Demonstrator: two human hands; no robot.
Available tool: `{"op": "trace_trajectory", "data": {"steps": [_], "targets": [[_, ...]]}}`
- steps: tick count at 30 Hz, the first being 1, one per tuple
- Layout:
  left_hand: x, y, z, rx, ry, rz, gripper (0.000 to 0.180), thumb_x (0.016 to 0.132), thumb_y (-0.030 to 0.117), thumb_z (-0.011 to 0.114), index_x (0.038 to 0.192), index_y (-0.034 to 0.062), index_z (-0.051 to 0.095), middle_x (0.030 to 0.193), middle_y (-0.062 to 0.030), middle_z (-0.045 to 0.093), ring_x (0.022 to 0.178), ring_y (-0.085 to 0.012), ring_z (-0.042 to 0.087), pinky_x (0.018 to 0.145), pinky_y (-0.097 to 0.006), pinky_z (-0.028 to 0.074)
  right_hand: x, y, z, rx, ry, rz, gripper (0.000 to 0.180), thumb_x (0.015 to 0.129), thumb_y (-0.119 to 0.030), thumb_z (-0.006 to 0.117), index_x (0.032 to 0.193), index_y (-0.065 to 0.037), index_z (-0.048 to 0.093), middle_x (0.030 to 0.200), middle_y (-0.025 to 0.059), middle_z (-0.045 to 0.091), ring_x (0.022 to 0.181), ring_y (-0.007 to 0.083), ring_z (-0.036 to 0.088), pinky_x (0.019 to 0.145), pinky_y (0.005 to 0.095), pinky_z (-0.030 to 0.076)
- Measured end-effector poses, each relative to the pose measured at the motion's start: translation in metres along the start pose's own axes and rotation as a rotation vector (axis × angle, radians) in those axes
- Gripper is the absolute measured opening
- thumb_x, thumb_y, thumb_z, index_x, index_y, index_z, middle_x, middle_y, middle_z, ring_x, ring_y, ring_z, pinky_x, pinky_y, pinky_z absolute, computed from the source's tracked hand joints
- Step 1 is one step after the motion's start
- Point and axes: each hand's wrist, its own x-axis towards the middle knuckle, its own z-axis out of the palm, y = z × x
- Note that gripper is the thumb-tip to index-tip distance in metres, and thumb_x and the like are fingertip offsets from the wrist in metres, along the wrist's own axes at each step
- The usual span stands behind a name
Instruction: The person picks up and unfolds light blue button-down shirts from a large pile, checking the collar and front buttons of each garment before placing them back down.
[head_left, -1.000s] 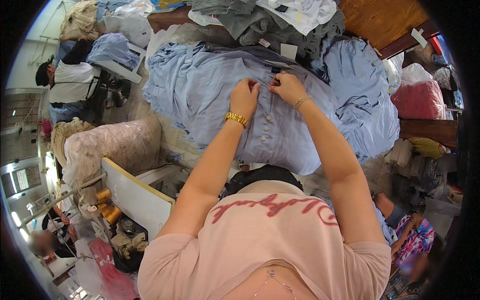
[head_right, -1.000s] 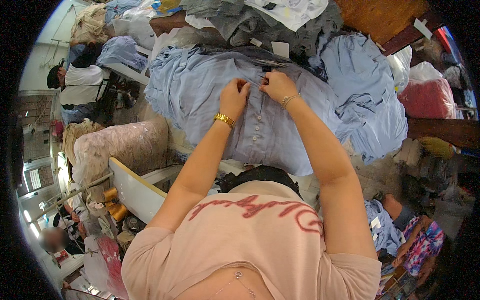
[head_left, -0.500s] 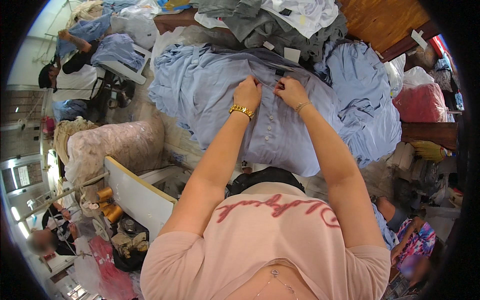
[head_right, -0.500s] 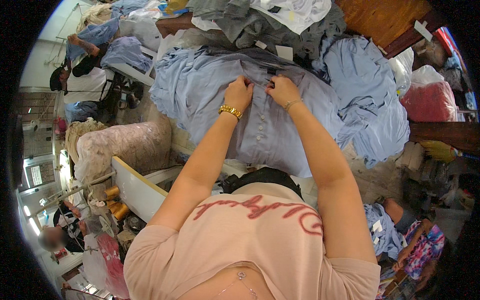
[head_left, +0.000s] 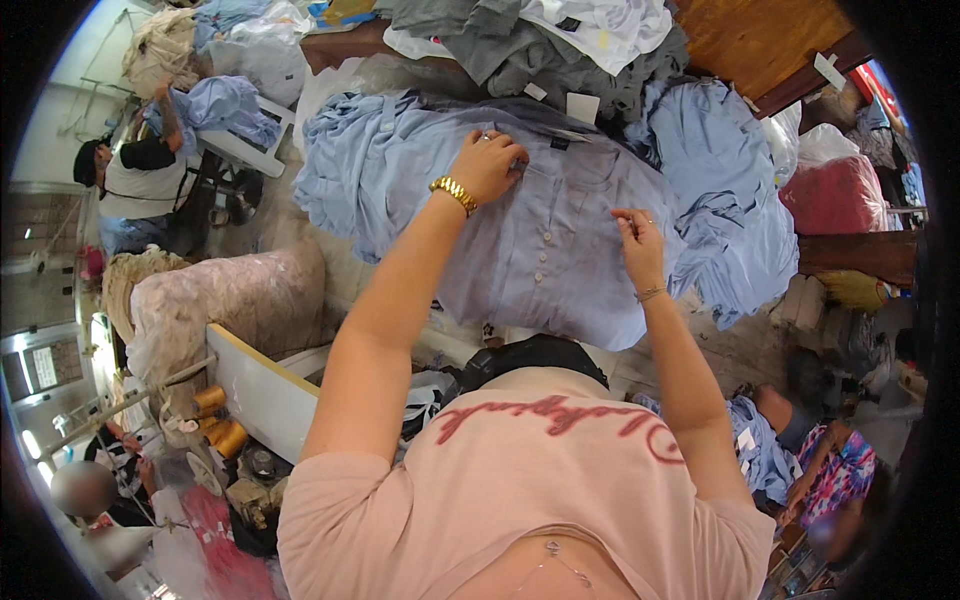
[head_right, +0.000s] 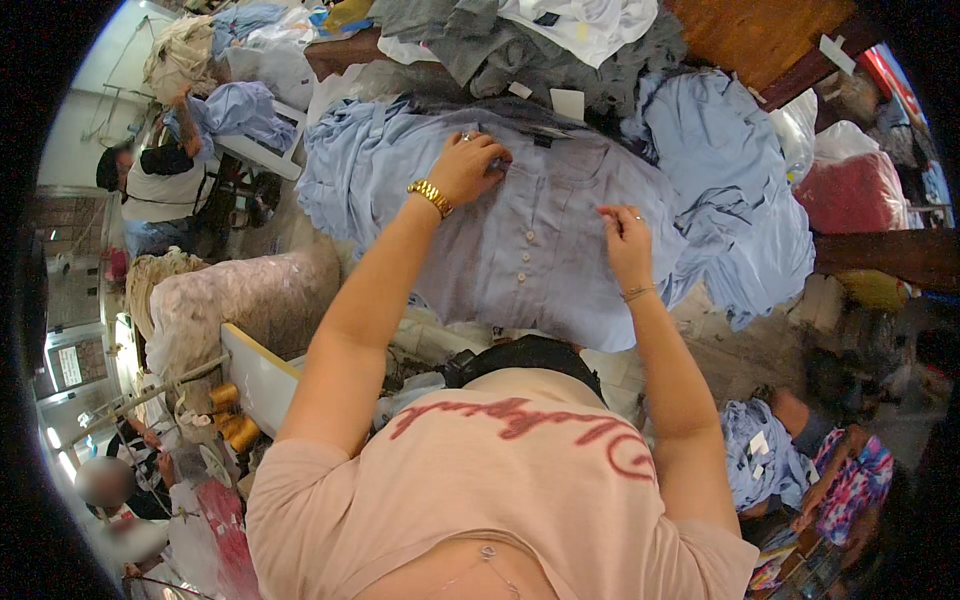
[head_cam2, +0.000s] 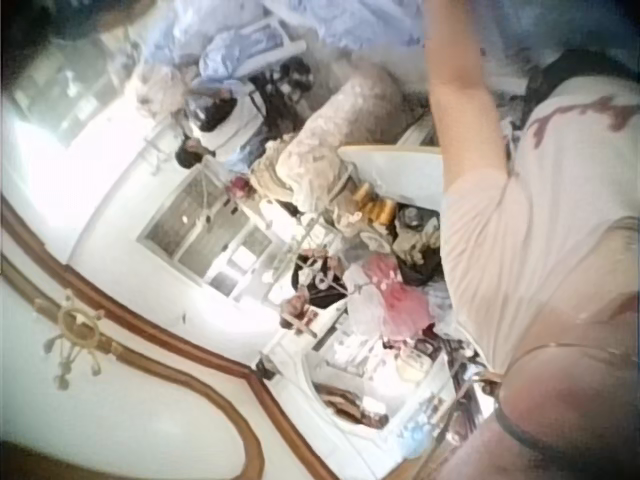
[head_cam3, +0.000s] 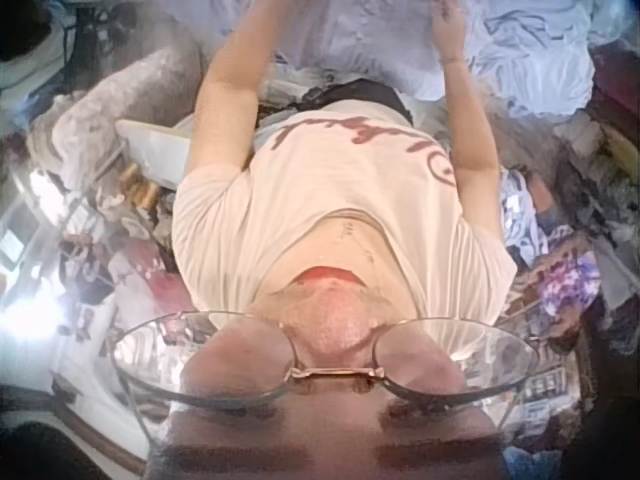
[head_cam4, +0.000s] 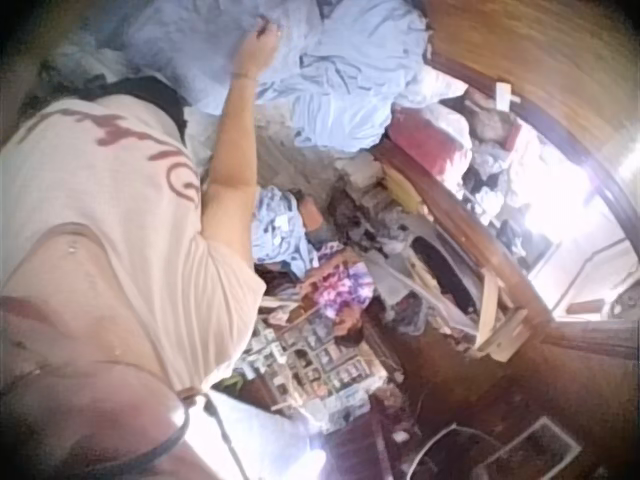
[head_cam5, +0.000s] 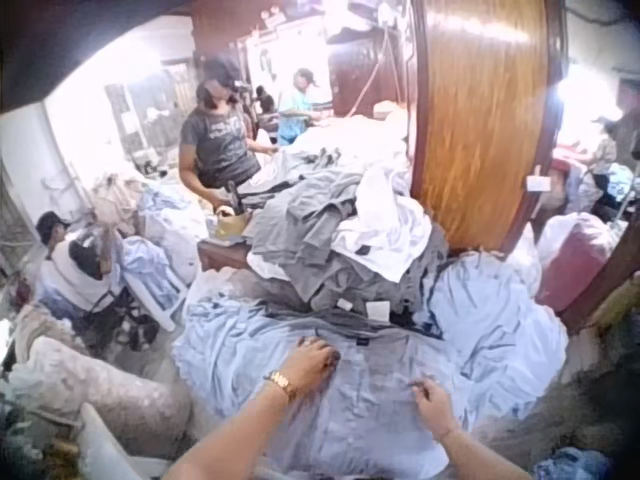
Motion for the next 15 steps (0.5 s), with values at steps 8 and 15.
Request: {"op": "trace_trajectory", "data": {"steps": [8,15], "targets": [[0.039,-0.029,-0.021,-0.373,-0.55,-0.076,0.025,0.076,0.029,0.06,0.091,0.0091,0.064,0.079,-0.0056,0.061,0.076,-0.0186,0.055,0.075,-0.03,0.039,0.053,-0.066,0.058,0.164,-0.278,-0.024,0.023,0.075,-0.009,0.057,0.098,-0.004,0.06,0.085,0.0052,0.059,0.072,0.0132,0.054,0.064,0.0244,0.043],[0.041,-0.033,-0.035,-0.878,-0.683,-0.277,0.025,0.079,0.026,0.058,0.087,0.0026,0.063,0.068,0.0038,0.052,0.06,-0.0041,0.042,0.053,-0.02,0.035,0.075,-0.077,0.06,0.598,-0.45,0.434,0.015,0.074,-0.007,0.058,0.088,-0.002,0.06,0.066,-0.0007,0.054,0.049,0.0061,0.046,0.045,0.0191,0.037]]}}
